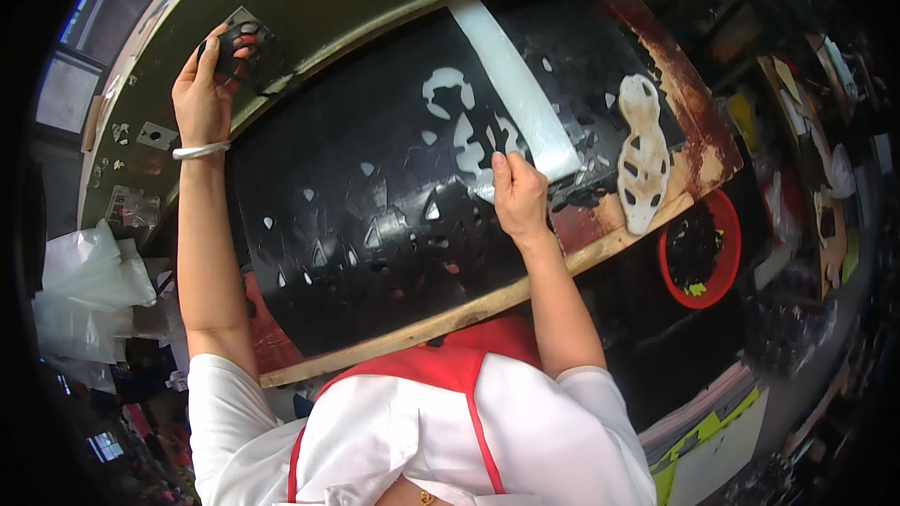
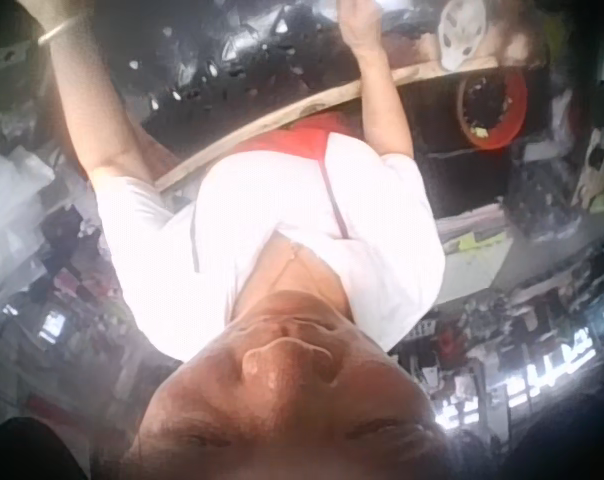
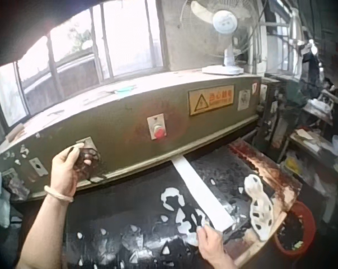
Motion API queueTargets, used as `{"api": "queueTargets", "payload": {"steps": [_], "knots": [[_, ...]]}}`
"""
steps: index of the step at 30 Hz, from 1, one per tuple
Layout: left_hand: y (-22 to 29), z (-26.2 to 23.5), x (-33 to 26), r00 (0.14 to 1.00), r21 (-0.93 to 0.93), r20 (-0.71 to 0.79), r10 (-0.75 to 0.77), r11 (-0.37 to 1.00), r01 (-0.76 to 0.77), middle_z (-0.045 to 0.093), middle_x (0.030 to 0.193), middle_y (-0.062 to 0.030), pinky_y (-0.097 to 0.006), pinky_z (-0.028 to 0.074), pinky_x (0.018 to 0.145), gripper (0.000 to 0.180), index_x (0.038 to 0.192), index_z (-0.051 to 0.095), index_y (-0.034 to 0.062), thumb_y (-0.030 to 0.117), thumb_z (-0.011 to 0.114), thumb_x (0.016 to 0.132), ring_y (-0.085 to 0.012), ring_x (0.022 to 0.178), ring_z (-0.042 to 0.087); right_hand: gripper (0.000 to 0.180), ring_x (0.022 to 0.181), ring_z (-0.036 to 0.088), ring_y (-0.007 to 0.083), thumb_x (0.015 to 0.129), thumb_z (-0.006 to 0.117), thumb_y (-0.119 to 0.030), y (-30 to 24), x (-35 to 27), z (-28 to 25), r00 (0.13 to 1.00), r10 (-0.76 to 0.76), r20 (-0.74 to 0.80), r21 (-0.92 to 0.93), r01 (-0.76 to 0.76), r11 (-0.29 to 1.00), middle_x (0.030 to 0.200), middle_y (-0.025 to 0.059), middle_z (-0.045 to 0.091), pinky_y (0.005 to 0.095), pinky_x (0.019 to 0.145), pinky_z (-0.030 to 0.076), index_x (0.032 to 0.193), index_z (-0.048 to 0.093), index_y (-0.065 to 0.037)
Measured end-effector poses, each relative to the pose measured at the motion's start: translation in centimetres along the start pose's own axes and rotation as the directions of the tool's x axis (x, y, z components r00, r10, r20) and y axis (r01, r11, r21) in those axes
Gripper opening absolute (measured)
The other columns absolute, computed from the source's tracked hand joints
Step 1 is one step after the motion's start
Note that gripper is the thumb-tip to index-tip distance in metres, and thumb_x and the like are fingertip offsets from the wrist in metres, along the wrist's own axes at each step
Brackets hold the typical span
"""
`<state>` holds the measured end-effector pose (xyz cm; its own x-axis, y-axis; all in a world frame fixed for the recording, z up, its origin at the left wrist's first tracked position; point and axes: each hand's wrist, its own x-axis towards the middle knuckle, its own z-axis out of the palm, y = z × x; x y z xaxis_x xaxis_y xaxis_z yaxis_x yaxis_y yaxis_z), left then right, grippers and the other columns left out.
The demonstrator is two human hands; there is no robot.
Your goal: The person walks through a factory floor and operates a die-cutting machine to trim black rubber parts. They place a sheet on the machine, press a button to activate the press, then remove and trim the cut pieces by hand, discarding excess material.
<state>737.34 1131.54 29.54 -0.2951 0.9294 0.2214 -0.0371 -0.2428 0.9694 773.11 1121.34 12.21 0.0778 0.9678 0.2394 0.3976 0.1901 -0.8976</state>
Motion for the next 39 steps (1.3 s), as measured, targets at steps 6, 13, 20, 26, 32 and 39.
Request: {"api": "queueTargets", "payload": {"steps": [6, 13, 20, 26, 32, 39], "knots": [[-5.3, 4.7, -13.0, 0.953, 0.375, 0.286, 0.097, 0.904, -0.205, 0.062, 0.112, -0.0120, -0.027, 0.052, 0.074, 0.021, 0.113, 0.064, 0.0019, 0.010, 0.054, 0.096, -0.0148, 0.079, 0.065, 0.030, 0.060, 0.062, 0.0207, 0.085, 0.070, -0.017, -2.9, -8.5, -1.3, 0.913, 0.373, 0.164, -0.343, -0.302, 0.889, 0.076, 0.0105, 0.064, 0.0309, 0.060, 0.053, 0.108, 0.058, -0.001], [-11.4, 8.7, -25.1, 0.818, 0.371, 0.564, 0.115, 0.849, -0.375, 0.060, 0.098, -0.0132, -0.032, 0.051, 0.070, 0.027, 0.103, 0.068, 0.0030, -0.008, 0.063, 0.078, -0.0267, 0.084, 0.063, 0.080, 0.067, 0.061, 0.0161, 0.079, 0.073, -0.005, -1.9, -11.8, 0.4, 0.884, 0.414, 0.216, -0.182, -0.380, 0.907, 0.079, 0.0080, 0.058, 0.0274, 0.063, 0.053, 0.145, 0.029, -0.008], [-10.2, 9.0, -26.8, 0.534, 0.199, 0.828, 0.171, 0.800, -0.566, 0.055, 0.110, -0.0150, -0.040, 0.047, 0.079, 0.053, 0.120, 0.059, 0.0023, 0.027, 0.074, 0.077, -0.0298, 0.092, 0.055, 0.047, 0.055, 0.046, 0.0078, 0.095, 0.048, -0.004, -2.2, -12.2, 0.4, 0.952, 0.295, 0.084, 0.199, -0.306, 0.931, 0.064, 0.0038, 0.052, 0.0235, 0.055, 0.040, 0.139, 0.033, -0.005], [-10.2, 9.8, -26.6, 0.588, 0.180, 0.756, 0.288, 0.772, -0.609, 0.061, 0.104, -0.0149, -0.036, 0.050, 0.070, 0.035, 0.110, 0.062, -0.0004, 0.019, 0.069, 0.082, -0.0283, 0.081, 0.058, 0.034, 0.066, 0.057, 0.0092, 0.101, 0.042, -0.011, -2.6, -11.3, -0.4, 0.855, 0.479, 0.201, 0.696, -0.469, 0.544, 0.080, 0.0055, 0.058, 0.0217, 0.060, 0.048, 0.133, 0.034, -0.007], [-11.9, 10.1, -25.8, 0.883, 0.179, 0.213, -0.418, 0.905, 0.385, 0.065, 0.073, -0.0095, -0.027, 0.049, 0.058, 0.022, 0.093, 0.066, -0.0014, 0.014, 0.051, 0.098, -0.0140, 0.067, 0.063, 0.017, 0.059, 0.061, 0.0121, 0.099, 0.052, -0.017, -3.9, -11.7, 1.2, 0.824, 0.518, 0.227, 0.484, -0.558, 0.674, 0.073, 0.0076, 0.061, 0.0246, 0.052, 0.050, 0.106, 0.047, -0.002], [-12.0, 10.8, -24.8, 0.939, 0.295, 0.232, -0.254, 0.938, 0.181, 0.061, 0.070, -0.0017, -0.025, 0.044, 0.056, 0.033, 0.089, 0.064, -0.0004, 0.025, 0.046, 0.102, -0.0078, 0.062, 0.052, 0.029, 0.059, 0.061, 0.0114, 0.098, 0.054, -0.020, -3.0, -12.3, 3.1, 0.878, 0.360, 0.315, 0.254, -0.443, 0.860, 0.067, 0.0081, 0.063, 0.0243, 0.052, 0.048, 0.081, 0.059, 0.003]]}}
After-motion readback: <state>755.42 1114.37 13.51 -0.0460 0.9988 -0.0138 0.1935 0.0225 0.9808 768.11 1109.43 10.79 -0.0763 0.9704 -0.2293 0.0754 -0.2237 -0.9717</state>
